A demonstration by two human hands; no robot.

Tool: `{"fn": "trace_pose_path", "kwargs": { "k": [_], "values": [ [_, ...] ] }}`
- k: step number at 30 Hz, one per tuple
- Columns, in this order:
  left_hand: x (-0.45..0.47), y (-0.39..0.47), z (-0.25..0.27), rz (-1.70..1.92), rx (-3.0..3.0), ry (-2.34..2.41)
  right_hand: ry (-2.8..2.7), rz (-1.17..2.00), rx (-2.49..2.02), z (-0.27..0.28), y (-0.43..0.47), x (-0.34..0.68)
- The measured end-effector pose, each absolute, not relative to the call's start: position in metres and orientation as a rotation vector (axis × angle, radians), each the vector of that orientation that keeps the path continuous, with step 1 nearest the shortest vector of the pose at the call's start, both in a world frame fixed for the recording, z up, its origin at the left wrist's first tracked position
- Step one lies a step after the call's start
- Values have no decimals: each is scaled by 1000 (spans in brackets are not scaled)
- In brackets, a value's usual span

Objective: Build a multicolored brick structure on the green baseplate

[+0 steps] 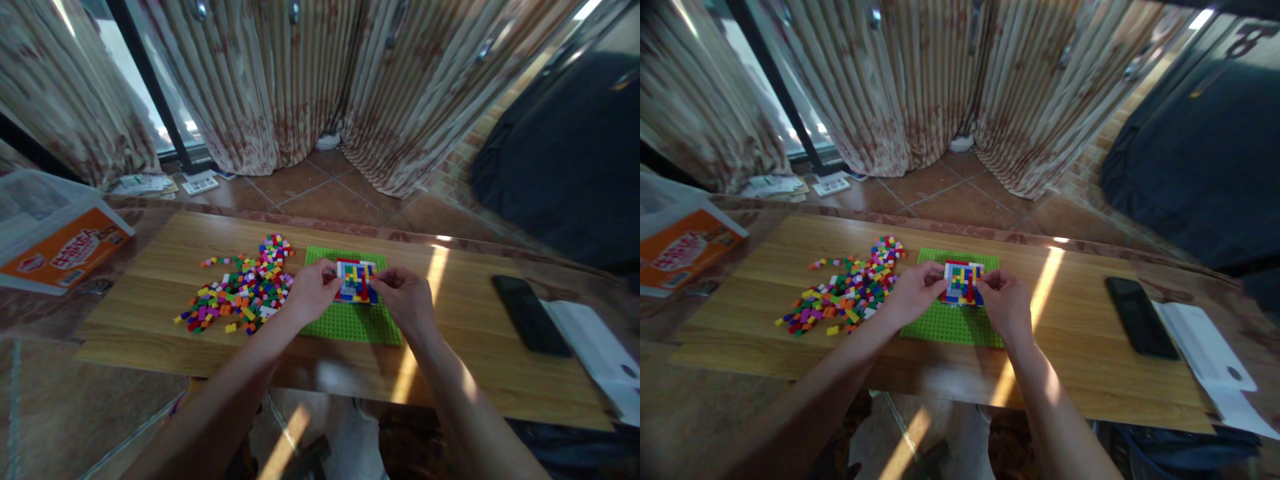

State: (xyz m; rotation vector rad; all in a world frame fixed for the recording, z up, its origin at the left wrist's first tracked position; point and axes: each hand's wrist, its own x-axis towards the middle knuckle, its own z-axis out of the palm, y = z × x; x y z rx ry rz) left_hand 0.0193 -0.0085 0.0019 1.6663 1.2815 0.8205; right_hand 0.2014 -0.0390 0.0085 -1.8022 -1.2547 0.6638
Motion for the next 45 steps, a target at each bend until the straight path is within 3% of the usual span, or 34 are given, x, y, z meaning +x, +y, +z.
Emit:
{"fn": "trace_pose_path", "kwargs": {
  "k": [10,17,23,37,45],
  "values": [
    [-1,7,4,988,1722,1271,-1367,336,-1737,25,-58,177],
    [-26,21,12,1132,1611,1349,-2008,498,-1295,18,-83,129],
    [-25,16,15,1090,1641,1344,-2258,503,-1290,-1,-85,109],
    [-22,15,13,1075,1673,1343,-2246,405,-1349,-11,-78,93],
    [-23,15,14,1075,1671,1326,-1941,485,-1353,11,-73,112]
  ]
}}
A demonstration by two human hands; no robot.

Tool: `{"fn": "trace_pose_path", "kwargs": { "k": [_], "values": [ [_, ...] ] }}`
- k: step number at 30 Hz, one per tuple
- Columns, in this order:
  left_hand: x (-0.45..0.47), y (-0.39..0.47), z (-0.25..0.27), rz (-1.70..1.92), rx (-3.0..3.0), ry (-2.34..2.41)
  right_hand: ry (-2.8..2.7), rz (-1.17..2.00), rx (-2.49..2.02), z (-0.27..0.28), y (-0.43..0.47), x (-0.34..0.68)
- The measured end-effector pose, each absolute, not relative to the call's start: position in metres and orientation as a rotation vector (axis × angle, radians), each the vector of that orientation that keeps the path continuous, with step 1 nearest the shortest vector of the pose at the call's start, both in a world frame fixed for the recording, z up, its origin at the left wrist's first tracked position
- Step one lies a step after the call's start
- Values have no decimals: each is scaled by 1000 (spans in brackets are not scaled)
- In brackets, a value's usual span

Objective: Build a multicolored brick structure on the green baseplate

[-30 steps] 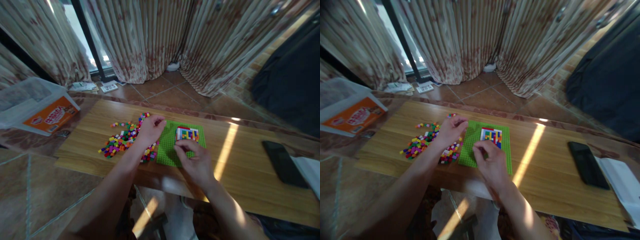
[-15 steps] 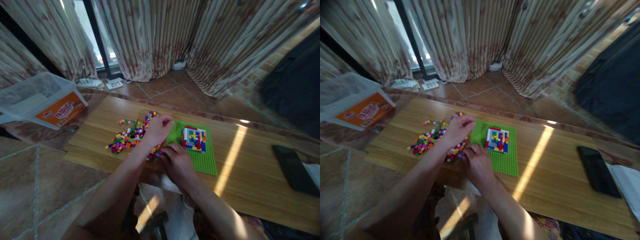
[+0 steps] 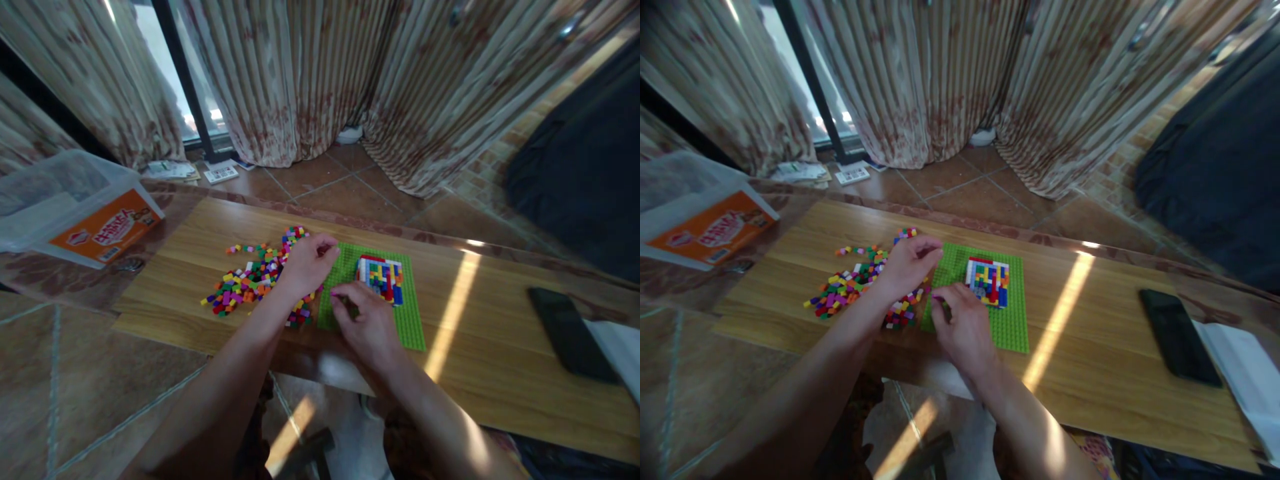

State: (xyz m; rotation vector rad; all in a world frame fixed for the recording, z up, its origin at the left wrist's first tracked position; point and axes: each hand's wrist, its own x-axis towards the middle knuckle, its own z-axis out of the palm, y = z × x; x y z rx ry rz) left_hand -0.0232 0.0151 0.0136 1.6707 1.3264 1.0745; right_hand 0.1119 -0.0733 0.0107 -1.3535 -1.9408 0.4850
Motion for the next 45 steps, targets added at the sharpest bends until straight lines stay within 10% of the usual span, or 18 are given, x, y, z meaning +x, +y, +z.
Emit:
{"fn": "trace_pose_path", "kwargs": {
  "k": [45],
  "values": [
    [-19,15,8,1041,1712,1272,-885,1243,-1428,-7,-38,219]
  ]
}}
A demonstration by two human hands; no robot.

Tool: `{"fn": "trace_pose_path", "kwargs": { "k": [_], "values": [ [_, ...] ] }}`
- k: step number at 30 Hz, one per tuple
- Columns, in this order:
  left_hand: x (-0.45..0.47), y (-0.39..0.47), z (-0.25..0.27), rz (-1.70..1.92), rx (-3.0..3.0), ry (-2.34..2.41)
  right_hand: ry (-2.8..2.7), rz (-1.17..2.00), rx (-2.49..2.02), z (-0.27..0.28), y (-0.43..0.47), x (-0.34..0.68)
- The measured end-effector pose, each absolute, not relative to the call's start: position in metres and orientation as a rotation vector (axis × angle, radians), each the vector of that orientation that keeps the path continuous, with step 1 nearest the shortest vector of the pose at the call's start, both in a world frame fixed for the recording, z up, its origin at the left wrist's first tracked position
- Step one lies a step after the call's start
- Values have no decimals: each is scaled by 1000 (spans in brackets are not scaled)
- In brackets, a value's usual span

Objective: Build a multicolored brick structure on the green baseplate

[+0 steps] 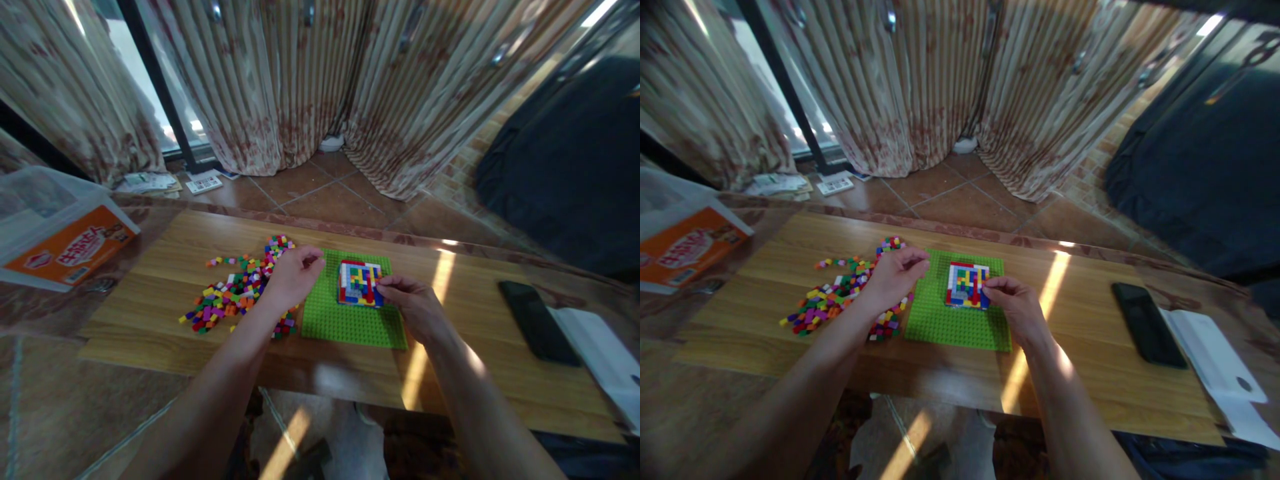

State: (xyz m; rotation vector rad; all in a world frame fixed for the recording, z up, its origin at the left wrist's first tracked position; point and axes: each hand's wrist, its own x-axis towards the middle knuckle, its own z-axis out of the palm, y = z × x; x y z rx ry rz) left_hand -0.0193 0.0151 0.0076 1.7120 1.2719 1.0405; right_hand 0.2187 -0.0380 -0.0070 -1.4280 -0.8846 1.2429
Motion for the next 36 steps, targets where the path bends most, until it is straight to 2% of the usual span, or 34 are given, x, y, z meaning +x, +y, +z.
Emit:
{"fn": "trace_pose_path", "kwargs": {
  "k": [15,21,26,30,36],
  "values": [
    [-15,13,5,1006,1713,1276,-934,1200,-1439,0,-39,218],
    [-31,24,7,1145,1624,1314,-1122,790,-1376,16,-46,194],
    [-37,26,8,1212,1578,1358,-1836,584,-1268,17,-67,140],
    [-36,22,14,1170,1589,1369,-2106,372,-1251,4,-69,111],
    [-36,18,21,1135,1600,1386,-2258,250,-1419,-12,-54,91]
  ]
}}
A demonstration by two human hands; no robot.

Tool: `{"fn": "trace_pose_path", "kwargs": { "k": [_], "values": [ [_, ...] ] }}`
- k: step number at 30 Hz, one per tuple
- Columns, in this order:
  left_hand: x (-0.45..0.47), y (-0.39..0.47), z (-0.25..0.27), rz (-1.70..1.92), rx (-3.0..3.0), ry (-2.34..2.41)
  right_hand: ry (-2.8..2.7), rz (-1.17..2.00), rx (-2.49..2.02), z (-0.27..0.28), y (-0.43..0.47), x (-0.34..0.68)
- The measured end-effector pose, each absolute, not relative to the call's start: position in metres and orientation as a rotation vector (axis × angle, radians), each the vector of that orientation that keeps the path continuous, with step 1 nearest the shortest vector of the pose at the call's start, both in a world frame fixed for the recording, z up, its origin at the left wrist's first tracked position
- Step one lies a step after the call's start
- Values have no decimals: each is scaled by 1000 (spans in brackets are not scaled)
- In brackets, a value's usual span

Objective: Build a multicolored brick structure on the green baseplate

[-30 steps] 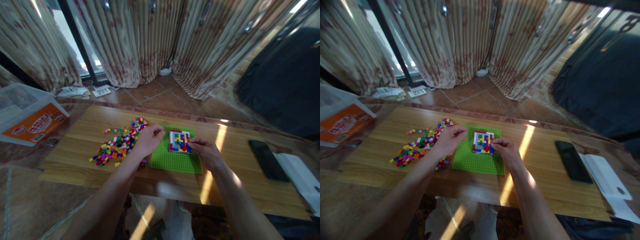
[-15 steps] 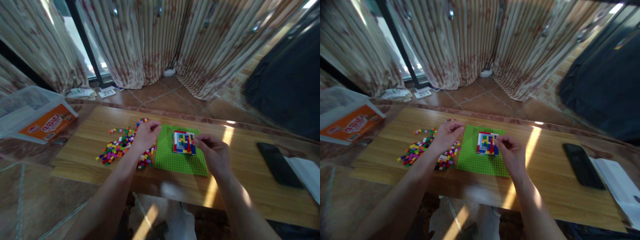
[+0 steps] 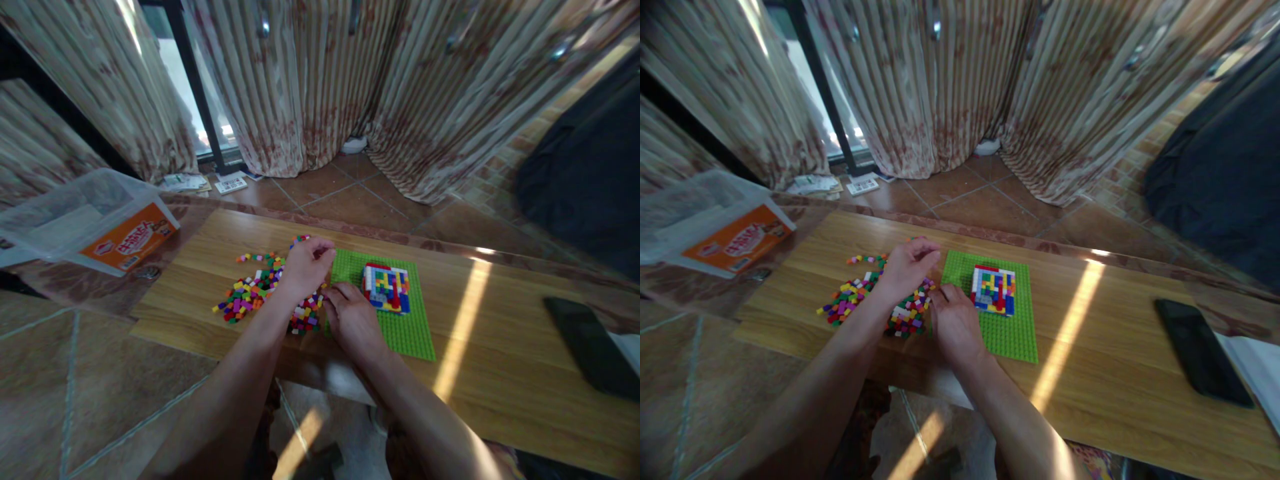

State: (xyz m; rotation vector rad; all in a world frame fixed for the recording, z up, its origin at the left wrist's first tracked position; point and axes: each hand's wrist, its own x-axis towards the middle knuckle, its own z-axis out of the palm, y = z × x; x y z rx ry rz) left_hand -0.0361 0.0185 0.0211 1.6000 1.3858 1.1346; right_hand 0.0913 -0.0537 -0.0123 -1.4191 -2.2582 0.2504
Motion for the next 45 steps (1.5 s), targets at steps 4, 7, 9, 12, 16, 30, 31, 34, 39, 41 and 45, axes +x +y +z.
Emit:
{"fn": "trace_pose_path", "kwargs": {
  "k": [4,7,9,12,16,30,31,34,39,41,45],
  "values": [
    [-38,19,18,1128,1613,1384,-2272,223,-1481,-15,-50,86],
    [-39,19,16,1122,1623,1393,-2247,242,-1473,-15,-50,85],
    [-39,19,17,1121,1624,1396,-2192,297,-1438,-12,-52,85],
    [-38,18,18,1107,1634,1389,-2044,398,-1340,-3,-55,87],
    [-35,16,18,1077,1623,1355,-1831,447,-1275,13,-58,98],
    [-30,17,13,1026,1735,1336,-1283,503,-1567,17,-43,192],
    [-29,17,14,1027,1736,1336,-1283,499,-1627,16,-44,199],
    [-28,17,13,1020,1747,1342,-1342,489,-1789,15,-47,214],
    [-27,19,11,1012,1757,1338,-1475,511,-1906,16,-51,219],
    [-27,19,10,1008,1764,1332,-1508,526,-1897,17,-51,216],
    [-27,19,10,999,1781,1329,-1520,542,-1864,18,-50,212]
  ]
}}
